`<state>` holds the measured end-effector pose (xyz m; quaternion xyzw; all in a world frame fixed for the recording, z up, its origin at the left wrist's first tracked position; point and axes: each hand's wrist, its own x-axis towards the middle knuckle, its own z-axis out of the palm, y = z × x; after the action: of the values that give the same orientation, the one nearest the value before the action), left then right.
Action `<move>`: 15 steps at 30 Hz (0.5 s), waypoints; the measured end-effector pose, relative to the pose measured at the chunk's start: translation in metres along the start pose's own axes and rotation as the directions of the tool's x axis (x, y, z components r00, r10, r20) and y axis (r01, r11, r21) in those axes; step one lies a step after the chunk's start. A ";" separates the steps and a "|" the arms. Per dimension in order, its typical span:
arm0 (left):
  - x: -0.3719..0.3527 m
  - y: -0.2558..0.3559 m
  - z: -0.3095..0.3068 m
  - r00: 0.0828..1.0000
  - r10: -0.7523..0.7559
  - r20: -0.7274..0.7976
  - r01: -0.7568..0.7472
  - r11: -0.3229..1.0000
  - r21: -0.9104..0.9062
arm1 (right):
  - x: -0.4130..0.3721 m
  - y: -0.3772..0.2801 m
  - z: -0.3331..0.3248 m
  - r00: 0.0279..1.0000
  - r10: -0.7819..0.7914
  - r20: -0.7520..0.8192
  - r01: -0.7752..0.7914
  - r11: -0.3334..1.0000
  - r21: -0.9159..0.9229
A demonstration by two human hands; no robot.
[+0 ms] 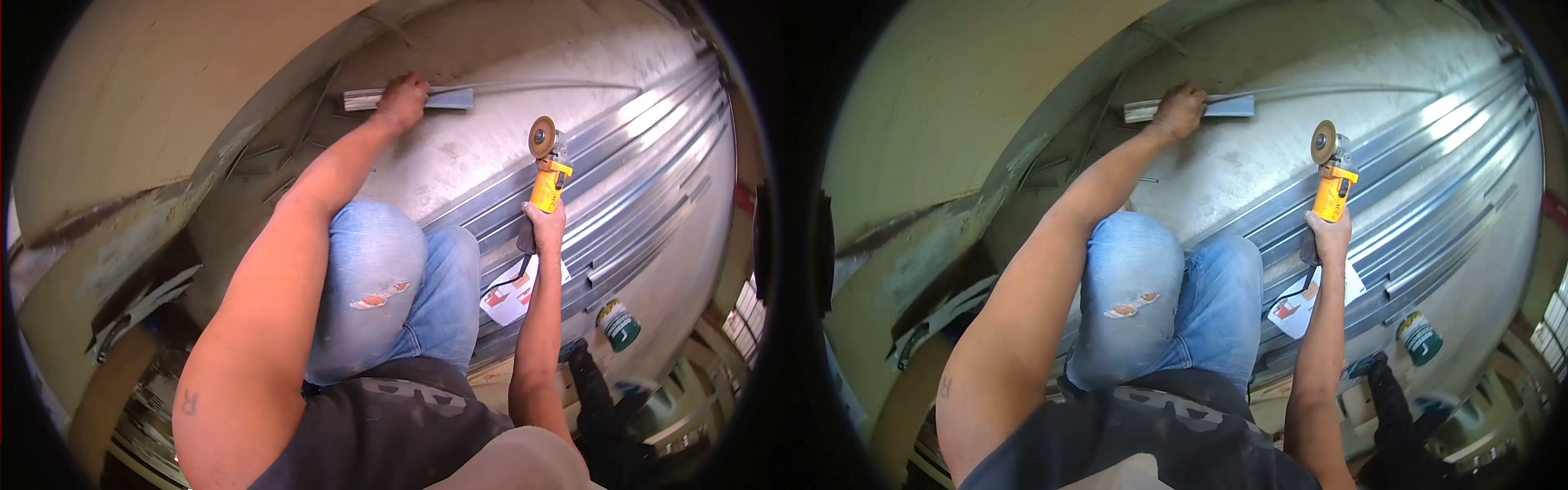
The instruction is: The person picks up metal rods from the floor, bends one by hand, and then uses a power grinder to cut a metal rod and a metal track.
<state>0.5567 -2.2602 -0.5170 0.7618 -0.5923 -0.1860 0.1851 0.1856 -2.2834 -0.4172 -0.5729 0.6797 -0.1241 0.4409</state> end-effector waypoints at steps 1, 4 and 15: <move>-0.005 0.005 0.002 0.998 -0.060 -0.021 0.060 0.998 -0.021 | 0.004 -0.007 0.004 1.000 -0.026 0.007 0.026 0.999 -0.030; -0.006 0.007 0.005 0.985 -0.169 -0.043 0.168 0.985 -0.032 | 0.017 -0.019 0.018 0.997 -0.044 0.058 0.049 0.994 -0.094; -0.018 -0.001 -0.010 0.981 -0.192 -0.040 0.179 0.960 -0.214 | 0.068 -0.065 0.035 0.983 -0.086 0.161 0.143 0.912 -0.384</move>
<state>0.5584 -2.2423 -0.5072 0.7955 -0.4895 -0.2408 0.2640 0.2583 -2.3525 -0.4252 -0.6959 0.6231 0.0300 0.3556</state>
